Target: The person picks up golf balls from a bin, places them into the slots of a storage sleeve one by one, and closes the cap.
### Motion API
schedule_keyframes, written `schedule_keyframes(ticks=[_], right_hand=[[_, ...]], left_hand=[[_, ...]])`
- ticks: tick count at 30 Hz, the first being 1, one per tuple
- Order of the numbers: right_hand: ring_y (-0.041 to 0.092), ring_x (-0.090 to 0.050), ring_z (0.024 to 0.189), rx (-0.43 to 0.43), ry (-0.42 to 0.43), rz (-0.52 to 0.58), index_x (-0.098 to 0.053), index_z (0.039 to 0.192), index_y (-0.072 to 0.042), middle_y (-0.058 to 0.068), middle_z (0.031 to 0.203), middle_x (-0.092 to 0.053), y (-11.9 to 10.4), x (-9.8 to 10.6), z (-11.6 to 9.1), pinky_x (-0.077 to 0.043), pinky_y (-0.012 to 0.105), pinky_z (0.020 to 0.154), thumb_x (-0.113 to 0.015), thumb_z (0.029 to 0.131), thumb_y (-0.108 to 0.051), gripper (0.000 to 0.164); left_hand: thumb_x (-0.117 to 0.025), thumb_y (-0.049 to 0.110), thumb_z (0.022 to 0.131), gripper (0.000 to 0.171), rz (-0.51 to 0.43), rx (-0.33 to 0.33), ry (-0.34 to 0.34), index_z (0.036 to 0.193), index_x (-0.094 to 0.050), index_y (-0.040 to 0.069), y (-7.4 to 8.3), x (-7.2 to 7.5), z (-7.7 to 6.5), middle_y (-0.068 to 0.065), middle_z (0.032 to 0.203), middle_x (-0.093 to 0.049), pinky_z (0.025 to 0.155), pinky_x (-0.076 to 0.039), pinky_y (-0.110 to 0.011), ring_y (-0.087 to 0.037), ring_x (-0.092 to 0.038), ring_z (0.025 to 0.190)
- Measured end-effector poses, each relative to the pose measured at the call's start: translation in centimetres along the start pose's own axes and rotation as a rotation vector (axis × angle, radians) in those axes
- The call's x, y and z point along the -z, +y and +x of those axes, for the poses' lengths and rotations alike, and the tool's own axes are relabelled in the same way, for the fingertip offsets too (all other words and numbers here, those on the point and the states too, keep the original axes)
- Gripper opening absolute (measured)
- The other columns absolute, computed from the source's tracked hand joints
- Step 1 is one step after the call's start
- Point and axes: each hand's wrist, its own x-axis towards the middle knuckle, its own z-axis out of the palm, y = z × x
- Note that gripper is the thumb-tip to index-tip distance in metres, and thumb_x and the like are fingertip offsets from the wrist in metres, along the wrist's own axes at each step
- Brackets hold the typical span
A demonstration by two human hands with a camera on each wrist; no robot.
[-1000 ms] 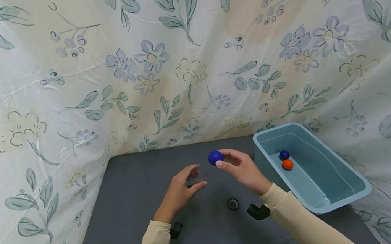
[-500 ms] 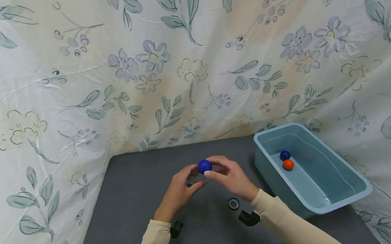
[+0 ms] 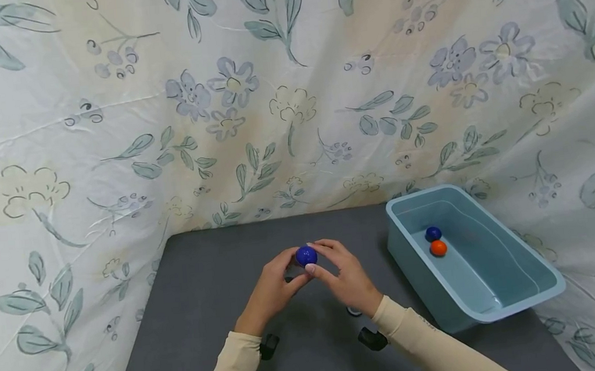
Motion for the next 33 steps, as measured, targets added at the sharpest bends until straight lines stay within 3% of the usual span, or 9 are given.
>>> schedule_keyframes(ticks=[5,9,15,20,33], right_hand=[[0.030,-0.056,0.137,0.004,-0.034,-0.021,-0.057,0.149,-0.024,0.005,0.148,-0.056,0.3,0.6,0.1,-0.050,0.057,0.109,-0.066,0.103,-0.038,0.049],[0.029,-0.054,0.140,0.001,-0.046,-0.060,-0.056,0.149,-0.026,0.004,0.150,-0.056,0.8,2.0,0.8,-0.047,0.059,0.112,-0.065,0.103,-0.040,0.049],[0.029,-0.055,0.137,-0.032,-0.035,-0.138,-0.055,0.150,-0.023,0.005,0.151,-0.055,1.7,5.4,2.1,-0.049,0.060,0.109,-0.063,0.103,-0.045,0.052],[0.031,-0.057,0.131,-0.070,0.003,-0.185,-0.055,0.150,-0.022,0.007,0.151,-0.054,2.6,8.5,2.6,-0.050,0.060,0.107,-0.062,0.103,-0.046,0.053],[0.042,-0.053,0.134,-0.164,0.036,-0.290,-0.048,0.155,-0.014,0.019,0.156,-0.047,6.0,15.8,1.8,-0.044,0.066,0.110,-0.057,0.106,-0.047,0.060]], left_hand=[[-0.076,0.028,0.096,0.045,0.009,0.027,-0.015,0.135,-0.061,0.011,0.1,-0.1,0.1,-0.005,0.126,-0.069,0.095,-0.061,-0.035,-0.016,-0.070,0.112],[-0.074,0.033,0.097,0.041,0.008,0.070,-0.031,0.132,-0.062,0.016,0.1,0.0,0.1,0.000,0.121,-0.069,0.095,-0.061,-0.034,-0.012,-0.069,0.109],[-0.075,0.035,0.096,0.039,-0.006,0.084,-0.029,0.129,-0.062,0.020,-0.1,0.1,0.1,0.003,0.118,-0.069,0.094,-0.061,-0.039,-0.009,-0.069,0.105],[-0.075,0.036,0.095,0.040,0.018,0.084,-0.032,0.130,-0.062,0.021,-0.1,0.0,-0.1,0.005,0.119,-0.069,0.095,-0.060,-0.033,-0.006,-0.068,0.106],[-0.076,0.036,0.095,0.040,0.015,0.082,-0.040,0.130,-0.063,0.021,-0.1,-0.3,-0.5,0.005,0.122,-0.069,0.096,-0.060,-0.036,-0.008,-0.068,0.107]])
